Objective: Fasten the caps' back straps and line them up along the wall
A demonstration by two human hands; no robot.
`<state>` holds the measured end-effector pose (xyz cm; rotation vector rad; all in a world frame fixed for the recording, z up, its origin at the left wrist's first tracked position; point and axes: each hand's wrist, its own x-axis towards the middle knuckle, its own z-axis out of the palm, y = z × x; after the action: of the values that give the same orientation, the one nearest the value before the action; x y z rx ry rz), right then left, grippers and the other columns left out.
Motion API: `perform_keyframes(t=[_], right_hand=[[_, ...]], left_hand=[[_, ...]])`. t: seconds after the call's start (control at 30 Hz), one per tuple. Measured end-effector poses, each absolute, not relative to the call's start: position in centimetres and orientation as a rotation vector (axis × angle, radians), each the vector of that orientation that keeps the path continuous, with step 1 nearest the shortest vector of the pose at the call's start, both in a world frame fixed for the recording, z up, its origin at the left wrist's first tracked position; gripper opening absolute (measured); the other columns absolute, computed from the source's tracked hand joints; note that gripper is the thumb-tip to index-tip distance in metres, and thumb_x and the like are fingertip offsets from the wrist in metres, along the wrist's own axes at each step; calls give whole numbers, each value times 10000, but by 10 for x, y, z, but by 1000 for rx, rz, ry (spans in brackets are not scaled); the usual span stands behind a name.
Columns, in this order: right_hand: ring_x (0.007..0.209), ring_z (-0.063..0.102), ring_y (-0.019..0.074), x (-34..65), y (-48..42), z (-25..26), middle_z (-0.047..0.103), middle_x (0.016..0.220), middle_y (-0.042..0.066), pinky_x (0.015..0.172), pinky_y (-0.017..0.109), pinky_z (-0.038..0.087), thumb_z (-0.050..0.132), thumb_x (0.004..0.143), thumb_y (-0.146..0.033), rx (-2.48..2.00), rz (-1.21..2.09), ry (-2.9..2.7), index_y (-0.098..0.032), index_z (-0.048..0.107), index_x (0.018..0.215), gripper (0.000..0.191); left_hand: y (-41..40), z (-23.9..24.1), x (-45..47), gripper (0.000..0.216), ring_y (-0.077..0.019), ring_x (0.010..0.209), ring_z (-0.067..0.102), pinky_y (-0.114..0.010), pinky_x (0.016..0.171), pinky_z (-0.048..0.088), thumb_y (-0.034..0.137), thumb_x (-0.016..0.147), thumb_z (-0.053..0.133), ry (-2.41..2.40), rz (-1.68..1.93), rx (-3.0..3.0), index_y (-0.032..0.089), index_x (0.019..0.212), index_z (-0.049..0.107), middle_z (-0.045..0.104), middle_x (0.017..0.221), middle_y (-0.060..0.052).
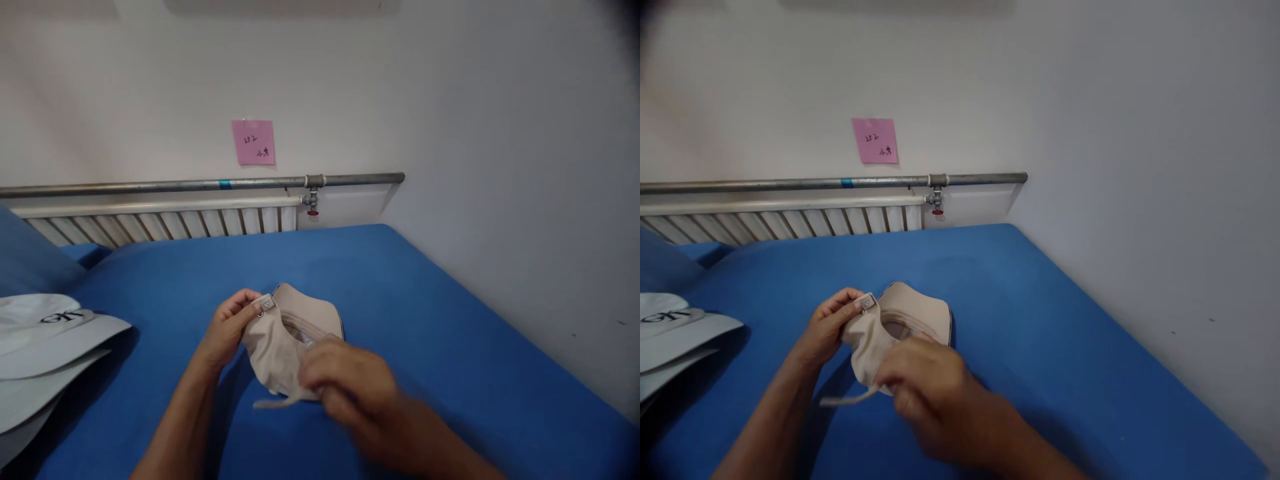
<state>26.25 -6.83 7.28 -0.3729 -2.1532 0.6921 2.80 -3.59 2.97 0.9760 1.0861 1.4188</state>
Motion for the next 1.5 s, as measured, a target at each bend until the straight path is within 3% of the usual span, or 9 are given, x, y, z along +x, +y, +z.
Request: perform_keyframes(t=[0.13,0.2,0.33,0.57,1.1,1.3,1.5], right_hand=[[543,465,69,266,-52,91,555,667,-35,491,192,365,513,839,-154,-652,1228,-1668,-193,632,883,133],[448,358,45,263,-39,88,474,556,-67,419,177,278,614,797,-237,-683,1509,-1498,-181,635,822,65],[390,264,16,253,-12,60,395,483,-100,364,156,161,746,670,-270,-674,1854,-1183,-173,592,721,189],[382,249,0,243,5,27,424,505,-107,344,142,157,806,592,-241,-673,1887,-824,-175,586,731,268],[384,298,15,229,-30,31,462,512,-85,370,175,176,726,720,-285,-692,1942,-1292,-166,660,813,165],[379,280,8,227,-30,29,532,568,-68,367,178,160,711,711,-264,-682,2022,-1267,-163,655,786,137],[378,284,12,223,-29,23,501,541,-77,370,178,157,709,721,-271,-706,2030,-1254,-166,642,773,136]], left_hand=[[-38,32,35,282,-68,504,561,-153,487,416,377,612,831,1015,1349,934,175,750,692,679,632,15],[-37,31,38,284,-73,482,557,-159,469,411,371,600,834,998,1314,902,170,741,693,675,613,11],[-29,24,38,260,-76,471,549,-169,471,419,320,571,837,999,1324,842,156,698,680,655,591,14],[-26,14,31,249,-82,486,554,-179,475,425,301,565,831,974,1301,844,158,709,686,661,621,0],[-67,18,34,272,-67,446,530,-156,434,391,310,536,859,1032,1230,876,174,697,687,645,574,17],[-64,14,29,279,-70,467,546,-161,457,419,299,519,869,996,1255,860,195,703,687,648,601,26],[-65,16,31,251,-68,481,552,-158,465,421,280,531,863,1006,1257,861,189,686,687,655,612,23]])
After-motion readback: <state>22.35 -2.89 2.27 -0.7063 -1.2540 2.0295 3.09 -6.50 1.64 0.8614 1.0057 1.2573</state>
